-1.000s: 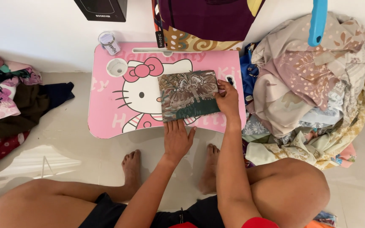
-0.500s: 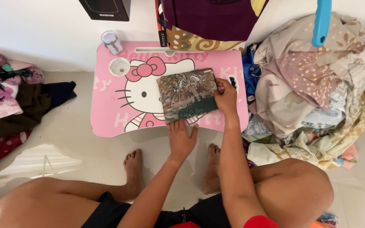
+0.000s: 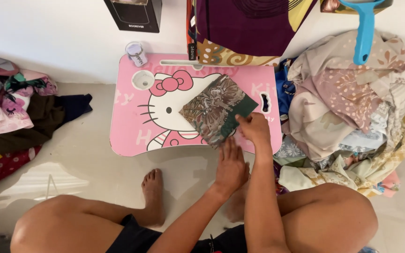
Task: Using a lint roller to remove lint and debris from a small piece of patterned fabric placed on a low table.
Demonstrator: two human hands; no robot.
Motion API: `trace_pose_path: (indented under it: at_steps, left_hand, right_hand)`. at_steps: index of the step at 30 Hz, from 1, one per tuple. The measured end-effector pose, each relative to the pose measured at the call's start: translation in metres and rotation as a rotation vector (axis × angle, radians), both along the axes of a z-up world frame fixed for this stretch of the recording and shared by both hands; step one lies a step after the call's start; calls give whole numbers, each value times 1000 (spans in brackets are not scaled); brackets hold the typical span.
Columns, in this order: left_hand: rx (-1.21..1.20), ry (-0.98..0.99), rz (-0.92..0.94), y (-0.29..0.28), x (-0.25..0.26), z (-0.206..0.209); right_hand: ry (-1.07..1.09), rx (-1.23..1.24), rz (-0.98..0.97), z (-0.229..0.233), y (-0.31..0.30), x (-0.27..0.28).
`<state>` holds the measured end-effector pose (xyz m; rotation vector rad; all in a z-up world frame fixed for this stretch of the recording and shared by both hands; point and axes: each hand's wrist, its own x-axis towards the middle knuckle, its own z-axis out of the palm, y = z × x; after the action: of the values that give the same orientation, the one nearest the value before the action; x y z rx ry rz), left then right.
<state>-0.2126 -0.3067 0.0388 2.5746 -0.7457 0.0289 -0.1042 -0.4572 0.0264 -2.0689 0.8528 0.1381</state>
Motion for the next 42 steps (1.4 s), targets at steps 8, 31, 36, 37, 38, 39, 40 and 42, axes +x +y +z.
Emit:
trace_pose_path:
  at_steps: [8,31,36,37,38,39,40,42]
  left_hand:
    - [-345,-489,-28,78,62,-3]
    - [-704,479,563,94,127,25]
    - [-552,582,580,97,135,-4]
    - [-551,584,584,98,134,-5]
    - [-529,543,567,98,133,-6]
    - [-505,505,546,97,131,-7]
    - [-502,508,545,96,129,-7]
    - [-434,386,474,95,127,-8]
  right_hand:
    - [84,-201,21,19,33,2]
    - [-27,154,423,27,-36,35]
    - [4,240,339,16,-37,39]
    - [7,242,342,17,-37,38]
    - [-16,203,381,17,-38,38]
    - [-40,165,416,18,-40,35]
    - [-37,167,413,18,-41,34]
    - [-115,46,513,22,-44,32]
